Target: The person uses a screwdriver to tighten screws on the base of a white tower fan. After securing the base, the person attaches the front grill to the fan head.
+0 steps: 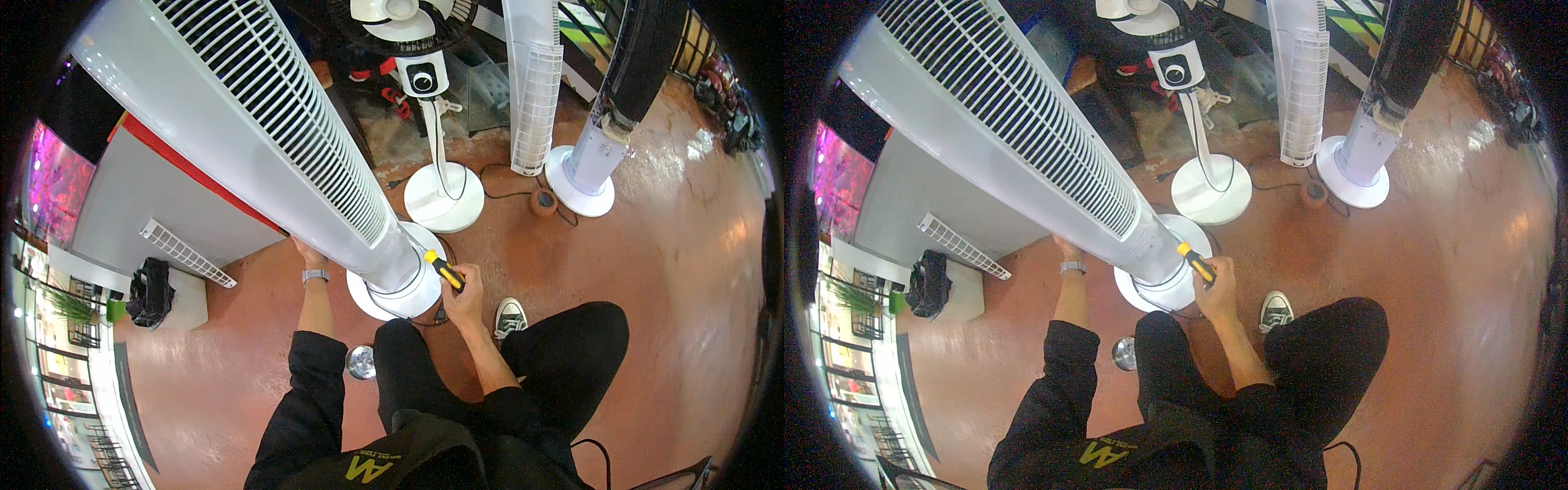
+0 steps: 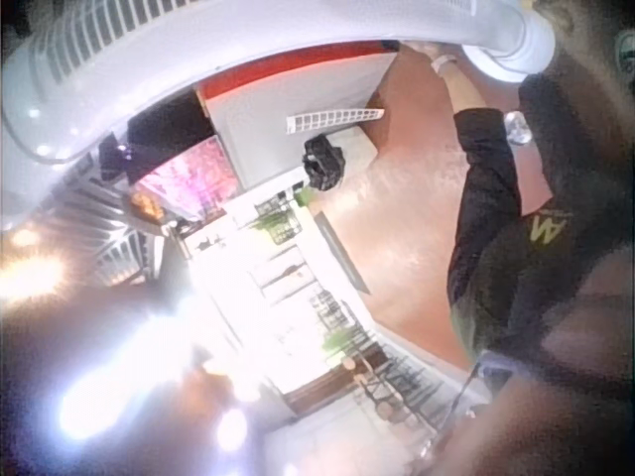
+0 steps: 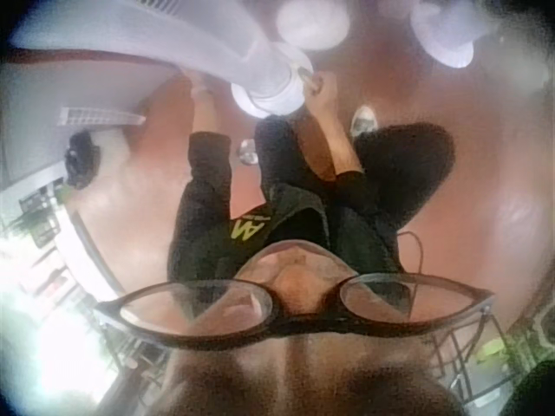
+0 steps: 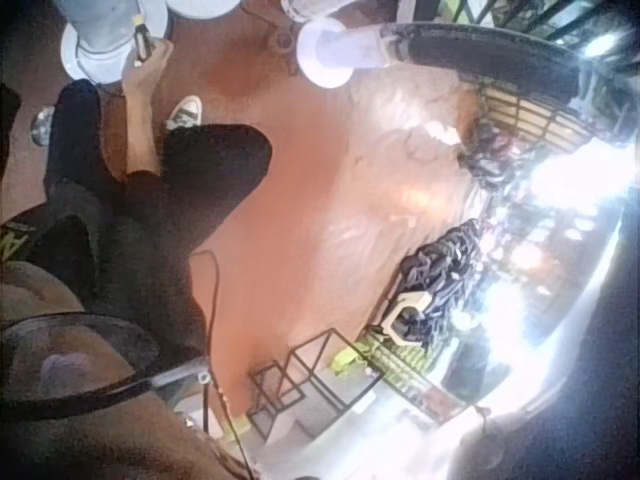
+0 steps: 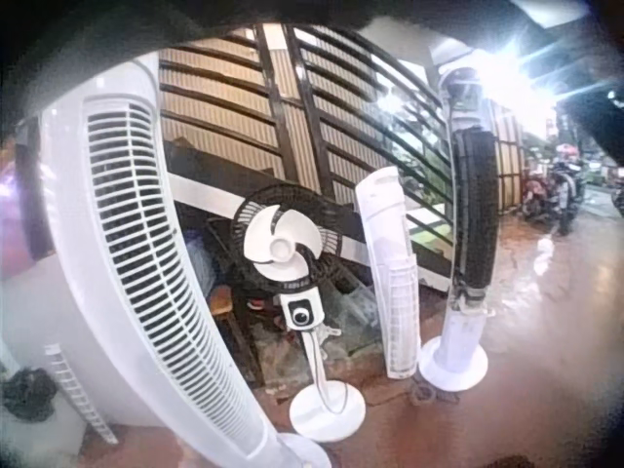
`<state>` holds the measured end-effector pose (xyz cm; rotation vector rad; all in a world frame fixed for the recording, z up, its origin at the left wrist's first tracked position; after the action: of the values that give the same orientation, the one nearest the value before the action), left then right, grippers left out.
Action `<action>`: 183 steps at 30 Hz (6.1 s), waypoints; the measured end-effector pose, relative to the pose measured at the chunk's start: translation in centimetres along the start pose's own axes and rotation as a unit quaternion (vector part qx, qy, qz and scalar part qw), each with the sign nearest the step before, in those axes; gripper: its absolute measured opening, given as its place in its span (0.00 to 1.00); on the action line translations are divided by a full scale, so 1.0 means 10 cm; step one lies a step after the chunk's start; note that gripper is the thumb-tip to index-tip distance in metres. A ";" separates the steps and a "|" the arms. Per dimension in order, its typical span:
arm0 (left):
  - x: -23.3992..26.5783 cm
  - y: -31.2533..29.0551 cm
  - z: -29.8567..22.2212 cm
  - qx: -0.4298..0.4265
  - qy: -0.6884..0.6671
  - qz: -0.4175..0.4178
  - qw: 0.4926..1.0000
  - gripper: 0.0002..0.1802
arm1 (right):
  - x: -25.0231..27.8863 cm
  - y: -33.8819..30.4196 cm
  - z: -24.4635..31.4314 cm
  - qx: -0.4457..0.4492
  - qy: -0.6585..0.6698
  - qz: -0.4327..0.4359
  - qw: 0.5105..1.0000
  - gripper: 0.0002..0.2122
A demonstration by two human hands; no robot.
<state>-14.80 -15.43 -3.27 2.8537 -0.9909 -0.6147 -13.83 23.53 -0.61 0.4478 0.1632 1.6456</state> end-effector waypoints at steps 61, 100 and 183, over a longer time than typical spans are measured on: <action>0.21 0.17 -0.15 -0.018 0.044 0.084 0.995 0.36 | -0.12 0.07 -0.09 -0.273 0.175 0.012 0.946 0.14; 0.00 -0.02 -0.30 -0.033 0.090 0.085 0.992 0.31 | -0.02 -0.04 0.01 -0.072 -0.003 -0.058 0.996 0.14; 0.05 0.09 -0.22 0.038 0.018 0.075 0.996 0.37 | -0.07 -0.08 -0.13 -0.100 0.015 0.077 0.992 0.17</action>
<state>-14.08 -16.61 -1.30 2.8085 -1.2341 -0.5216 -13.49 23.16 -2.19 0.2882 -0.0141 1.8010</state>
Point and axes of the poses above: each hand's wrist, its own y-axis towards the middle knuckle, its own x-axis out of the back of the hand, z = x × y, the point moved 4 cm from there along y, towards the middle knuckle, and after that the axes turned 4 degrees about y, right-handed, at the moved point
